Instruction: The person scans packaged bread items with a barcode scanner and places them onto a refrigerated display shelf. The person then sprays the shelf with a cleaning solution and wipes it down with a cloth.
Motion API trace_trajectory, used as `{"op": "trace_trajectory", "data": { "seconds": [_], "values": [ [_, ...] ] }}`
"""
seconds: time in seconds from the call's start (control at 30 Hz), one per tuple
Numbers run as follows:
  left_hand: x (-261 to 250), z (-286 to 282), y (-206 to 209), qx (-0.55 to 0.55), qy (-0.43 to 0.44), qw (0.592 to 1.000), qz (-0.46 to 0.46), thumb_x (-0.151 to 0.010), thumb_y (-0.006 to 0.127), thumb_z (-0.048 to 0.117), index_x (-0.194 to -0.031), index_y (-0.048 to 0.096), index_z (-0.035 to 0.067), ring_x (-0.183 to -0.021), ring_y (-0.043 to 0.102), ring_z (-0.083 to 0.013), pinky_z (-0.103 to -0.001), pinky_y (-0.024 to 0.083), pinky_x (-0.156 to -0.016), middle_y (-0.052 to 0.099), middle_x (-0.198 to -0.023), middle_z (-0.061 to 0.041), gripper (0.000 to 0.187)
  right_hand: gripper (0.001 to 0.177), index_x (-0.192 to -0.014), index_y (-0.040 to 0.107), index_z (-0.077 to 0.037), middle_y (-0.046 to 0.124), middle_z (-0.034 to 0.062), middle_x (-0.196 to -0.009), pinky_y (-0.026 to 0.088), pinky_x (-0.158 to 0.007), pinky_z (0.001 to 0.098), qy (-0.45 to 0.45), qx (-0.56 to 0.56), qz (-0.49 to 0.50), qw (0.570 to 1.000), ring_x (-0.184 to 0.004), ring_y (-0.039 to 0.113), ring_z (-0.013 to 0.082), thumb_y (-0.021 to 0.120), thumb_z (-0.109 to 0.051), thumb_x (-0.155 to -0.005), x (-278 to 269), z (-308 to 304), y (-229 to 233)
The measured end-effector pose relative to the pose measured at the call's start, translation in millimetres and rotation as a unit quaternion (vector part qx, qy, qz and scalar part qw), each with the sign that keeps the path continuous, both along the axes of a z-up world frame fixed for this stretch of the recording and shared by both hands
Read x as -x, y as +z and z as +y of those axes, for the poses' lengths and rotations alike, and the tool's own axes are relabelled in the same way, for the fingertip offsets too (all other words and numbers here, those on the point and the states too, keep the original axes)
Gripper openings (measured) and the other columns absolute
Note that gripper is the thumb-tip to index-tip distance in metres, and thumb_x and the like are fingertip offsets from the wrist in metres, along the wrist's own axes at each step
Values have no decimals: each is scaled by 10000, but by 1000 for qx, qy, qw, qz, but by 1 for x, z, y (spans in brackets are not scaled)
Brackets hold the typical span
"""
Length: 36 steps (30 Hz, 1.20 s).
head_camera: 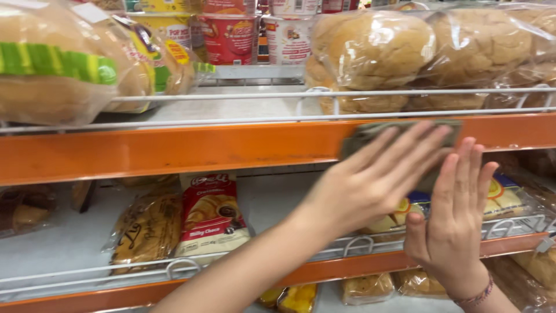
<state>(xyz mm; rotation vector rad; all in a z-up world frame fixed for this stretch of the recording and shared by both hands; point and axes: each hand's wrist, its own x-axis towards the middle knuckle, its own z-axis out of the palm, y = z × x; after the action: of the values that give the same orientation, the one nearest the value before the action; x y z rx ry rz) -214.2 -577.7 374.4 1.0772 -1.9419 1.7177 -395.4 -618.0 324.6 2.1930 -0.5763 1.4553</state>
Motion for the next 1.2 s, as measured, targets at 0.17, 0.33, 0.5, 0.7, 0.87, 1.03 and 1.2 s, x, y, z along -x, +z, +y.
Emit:
{"op": "trace_trajectory", "data": {
  "seconds": [0.17,0.33,0.5,0.7,0.87,1.03,1.2],
  "values": [
    [-57,50,-8,22,48,997,54,-1160,463,243,-1642,468,180,-1570,328,-245,-447,117,-1315,355,-1694,-72,486,678,-1557,229,167,209,384,-1638,69,-1300,608,12,7,6,1000,-1577,152,492,382,-262,-1055,2,-11,-5],
    [-107,97,-19,66,125,980,139,-1081,495,187,-1527,589,152,-1498,420,-290,-465,197,-1268,521,-1580,-103,458,687,-1542,253,182,233,391,-1627,75,-1294,593,18,-2,18,1000,-1570,165,500,412,-277,-1056,0,-10,-8],
    [-112,106,-22,75,87,967,227,-1011,521,168,-1440,649,47,-1450,462,-382,-524,258,-1223,558,-1520,-185,464,674,-1521,285,180,250,388,-1614,75,-1284,589,27,6,16,1000,-1561,184,485,386,-297,-1056,-7,-11,-6],
    [-81,81,-5,56,88,982,158,-1013,514,151,-1483,626,98,-1455,460,-340,-472,246,-1231,555,-1535,-141,486,661,-1517,293,179,258,386,-1612,74,-1291,584,23,3,-1,1000,-1561,195,480,370,-299,-1066,1,-23,-5],
    [-17,35,8,48,64,993,89,-1068,448,193,-1546,583,132,-1488,442,-269,-417,220,-1263,518,-1588,-87,500,660,-1546,255,160,235,378,-1628,62,-1298,581,18,1,-18,1000,-1576,171,476,354,-296,-1079,33,-44,-6],
    [54,-15,13,55,58,996,50,-1078,424,235,-1587,532,114,-1510,416,-260,-417,213,-1271,474,-1624,-83,534,672,-1577,206,136,201,361,-1656,59,-1317,584,-6,-1,-42,999,-1594,145,478,326,-312,-1090,88,-76,-4],
    [124,-65,10,44,44,997,48,-1061,426,255,-1599,505,91,-1530,380,-281,-416,199,-1276,435,-1648,-103,568,673,-1584,191,132,190,355,-1663,61,-1319,581,-28,-6,-51,998,-1600,142,473,316,-316,-1098,150,-110,-5]
  ]
}}
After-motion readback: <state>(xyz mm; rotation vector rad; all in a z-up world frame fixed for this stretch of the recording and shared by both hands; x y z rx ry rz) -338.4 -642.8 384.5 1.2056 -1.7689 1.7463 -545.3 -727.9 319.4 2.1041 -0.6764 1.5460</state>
